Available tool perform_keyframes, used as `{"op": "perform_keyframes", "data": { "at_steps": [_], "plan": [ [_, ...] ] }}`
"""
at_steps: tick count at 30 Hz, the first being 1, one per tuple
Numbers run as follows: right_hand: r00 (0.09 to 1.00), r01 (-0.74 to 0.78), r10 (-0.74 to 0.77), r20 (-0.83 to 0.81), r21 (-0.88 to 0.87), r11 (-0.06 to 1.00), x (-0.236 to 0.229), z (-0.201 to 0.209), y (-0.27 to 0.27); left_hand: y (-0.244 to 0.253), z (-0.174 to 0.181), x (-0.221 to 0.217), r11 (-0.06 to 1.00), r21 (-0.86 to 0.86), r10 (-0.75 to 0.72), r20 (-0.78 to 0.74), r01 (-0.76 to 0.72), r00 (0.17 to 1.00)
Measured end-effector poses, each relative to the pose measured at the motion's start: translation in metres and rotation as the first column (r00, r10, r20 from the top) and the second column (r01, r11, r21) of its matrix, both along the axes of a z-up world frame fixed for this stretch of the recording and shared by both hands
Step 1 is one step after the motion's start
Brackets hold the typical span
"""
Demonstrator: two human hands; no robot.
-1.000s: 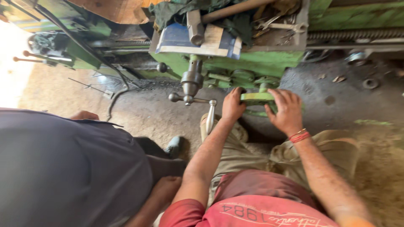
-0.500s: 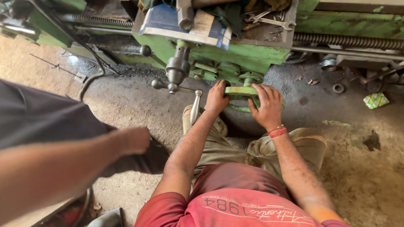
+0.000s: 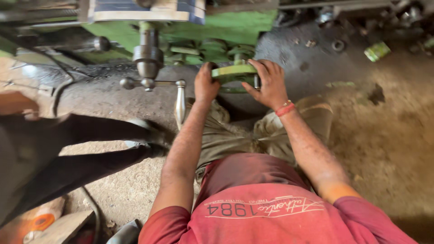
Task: The person operates a green milling machine by turning a large handwheel with both hands to adjust the machine's vertical position. The camera is head-mounted and moves erratically, causing significant motion blur. Another person is briefly visible nearby.
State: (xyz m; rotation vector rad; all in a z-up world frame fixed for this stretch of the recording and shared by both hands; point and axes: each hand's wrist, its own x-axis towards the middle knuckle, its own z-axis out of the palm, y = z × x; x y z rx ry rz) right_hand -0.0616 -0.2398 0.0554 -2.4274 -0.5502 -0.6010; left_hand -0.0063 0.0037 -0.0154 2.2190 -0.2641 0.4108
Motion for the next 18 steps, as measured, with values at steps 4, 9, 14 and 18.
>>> {"op": "perform_keyframes", "data": {
  "at_steps": [4, 9, 14, 18],
  "plan": [
    [0.999, 0.035, -0.035, 0.0, -0.027, 0.999, 0.0019, -0.0034, 0.002, -0.0005, 0.0056, -0.0005, 1.0, -0.024, -0.014, 0.01, 0.014, 1.0],
    [0.998, 0.055, -0.054, 0.027, -0.025, 0.998, 0.0007, -0.0028, 0.0044, -0.0027, 0.0065, -0.0013, 1.0, -0.026, -0.002, -0.023, 0.002, 1.0],
    [0.998, 0.062, -0.062, 0.024, -0.024, 0.998, 0.0018, -0.0015, 0.005, -0.0022, 0.0041, -0.0002, 1.0, 0.011, 0.017, -0.008, -0.017, 1.0],
    [0.997, 0.062, -0.061, 0.042, -0.025, 0.998, 0.0025, -0.0026, 0.0029, -0.0037, 0.0053, -0.0004, 1.0, 0.01, 0.022, -0.024, -0.022, 0.999]
  ]
}}
